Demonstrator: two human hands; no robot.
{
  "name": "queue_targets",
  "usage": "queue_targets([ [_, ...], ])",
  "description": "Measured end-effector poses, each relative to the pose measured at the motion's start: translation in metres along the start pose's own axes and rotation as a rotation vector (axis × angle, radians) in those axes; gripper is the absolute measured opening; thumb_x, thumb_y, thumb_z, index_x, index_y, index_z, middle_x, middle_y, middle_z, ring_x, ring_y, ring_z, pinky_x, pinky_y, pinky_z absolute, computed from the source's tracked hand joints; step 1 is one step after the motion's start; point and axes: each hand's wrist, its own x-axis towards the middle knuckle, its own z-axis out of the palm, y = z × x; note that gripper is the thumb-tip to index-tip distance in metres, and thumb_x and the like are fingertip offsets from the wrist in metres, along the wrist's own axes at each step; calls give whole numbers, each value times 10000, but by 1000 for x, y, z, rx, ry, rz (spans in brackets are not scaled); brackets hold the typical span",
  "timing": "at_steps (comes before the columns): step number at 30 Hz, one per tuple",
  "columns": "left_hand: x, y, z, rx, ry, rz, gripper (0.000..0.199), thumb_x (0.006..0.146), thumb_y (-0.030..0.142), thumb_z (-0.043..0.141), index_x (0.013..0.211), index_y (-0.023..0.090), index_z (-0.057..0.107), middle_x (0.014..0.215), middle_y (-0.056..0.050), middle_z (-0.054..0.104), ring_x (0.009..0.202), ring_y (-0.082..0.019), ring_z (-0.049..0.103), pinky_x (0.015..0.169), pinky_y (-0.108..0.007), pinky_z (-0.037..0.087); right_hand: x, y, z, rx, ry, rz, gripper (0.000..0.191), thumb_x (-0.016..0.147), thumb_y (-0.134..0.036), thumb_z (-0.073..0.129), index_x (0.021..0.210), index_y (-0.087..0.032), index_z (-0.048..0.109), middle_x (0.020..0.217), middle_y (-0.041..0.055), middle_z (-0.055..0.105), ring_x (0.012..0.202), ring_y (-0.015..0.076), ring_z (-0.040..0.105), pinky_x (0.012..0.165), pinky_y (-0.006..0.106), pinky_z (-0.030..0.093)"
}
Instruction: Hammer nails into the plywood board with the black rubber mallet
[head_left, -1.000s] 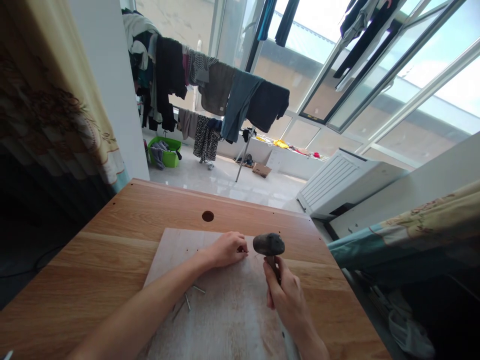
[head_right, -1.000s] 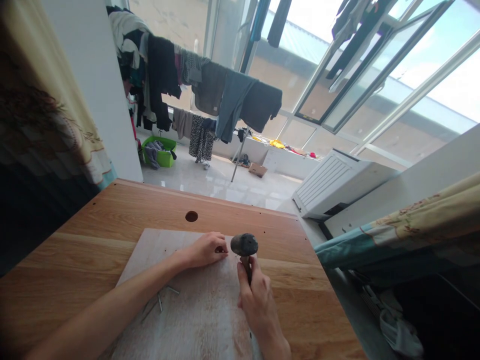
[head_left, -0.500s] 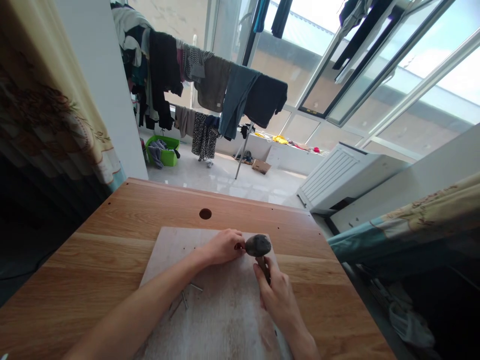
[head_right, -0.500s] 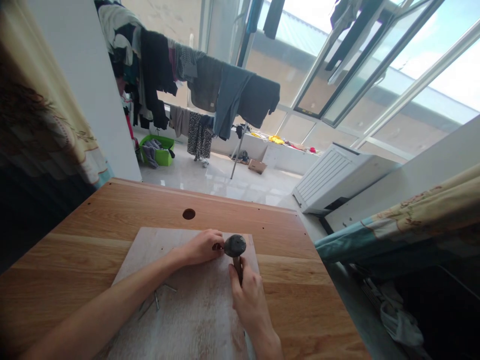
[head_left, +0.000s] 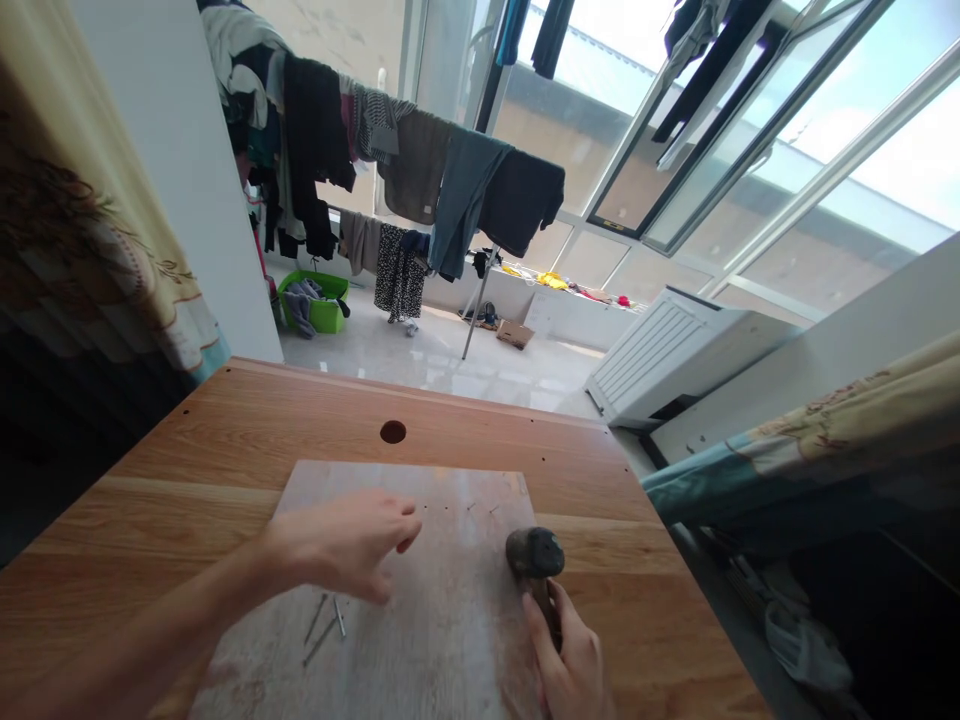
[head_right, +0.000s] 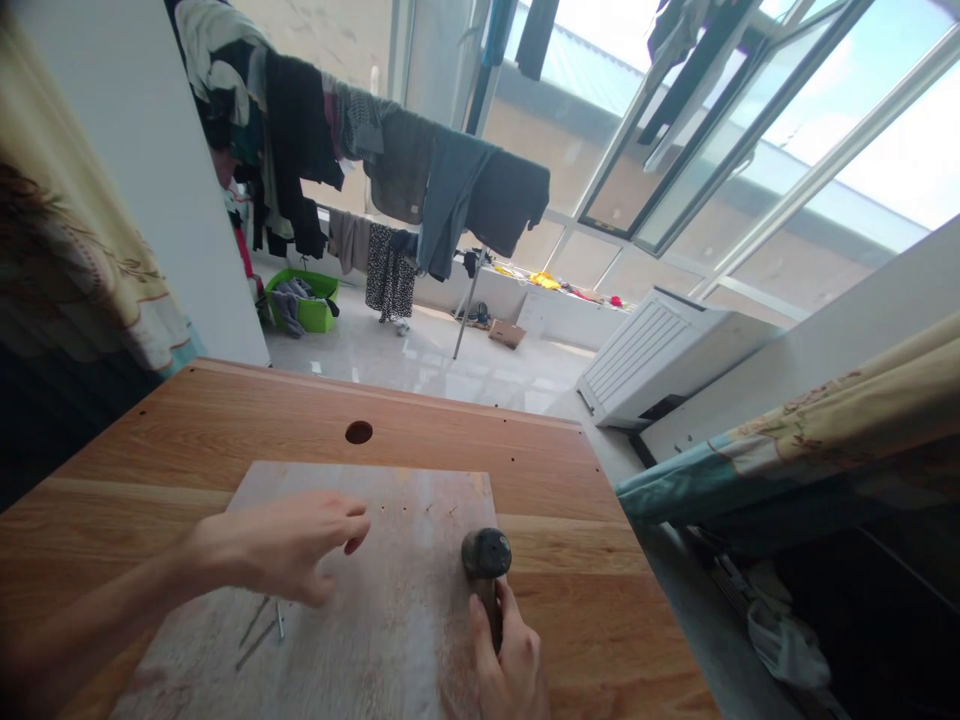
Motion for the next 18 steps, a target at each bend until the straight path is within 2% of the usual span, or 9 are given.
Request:
queue_targets([
  [2, -15, 2, 12, 78, -31, -53, 130, 658, 143, 673, 746, 200, 596, 836, -31, 637, 753, -224, 581, 641, -329, 353, 1, 6, 4, -6, 8, 14, 617, 935, -683, 480, 1156, -169, 739, 440, -5, 576, 404, 248, 584, 476, 316, 502],
  [5, -20, 5, 28, 91, -43, -67, 136, 647, 70, 601, 650, 194, 544, 813, -39, 643, 756, -218, 589, 663, -334, 366, 3, 10, 8, 6, 28, 20, 661, 937, -692, 458, 1174, -138, 729, 497, 22, 633, 456, 262, 633, 470, 315, 500],
  [7, -17, 6, 30, 68, -46, -43, 155, 634, 50, 584, 622, 192, 523, 788, -27, 643, 739, -199, 584, 690, -327, 384, 4, 11, 8, 6, 37, 15, 670, 934, -702, 458, 1166, -136, 731, 536, 41, 662, 499, 273, 663, 463, 312, 499],
  [10, -7, 7, 24, 28, -16, 5, 152, 630, 53, 595, 634, 191, 532, 779, -6, 644, 725, -177, 574, 712, -310, 400, 5, 13, 7, -5, 57, -18, 645, 928, -706, 478, 1137, -156, 742, 591, 61, 694, 587, 285, 707, 510, 309, 530],
  [14, 18, 3, 10, -230, 145, 71, 134, 686, 79, 632, 744, 197, 607, 800, 26, 671, 721, -137, 589, 687, -253, 413, 6, 15, 7, 7, 60, -32, 604, 932, -685, 496, 1125, -168, 741, 600, 68, 703, 631, 295, 724, 520, 309, 538],
  [18, 54, -11, 12, -543, 413, 47, 90, 753, 112, 632, 813, 179, 642, 746, 30, 672, 702, -116, 597, 678, -214, 452, 5, 15, 7, -14, 39, -14, 614, 949, -684, 459, 1143, -170, 734, 569, 61, 683, 615, 301, 724, 461, 306, 507],
])
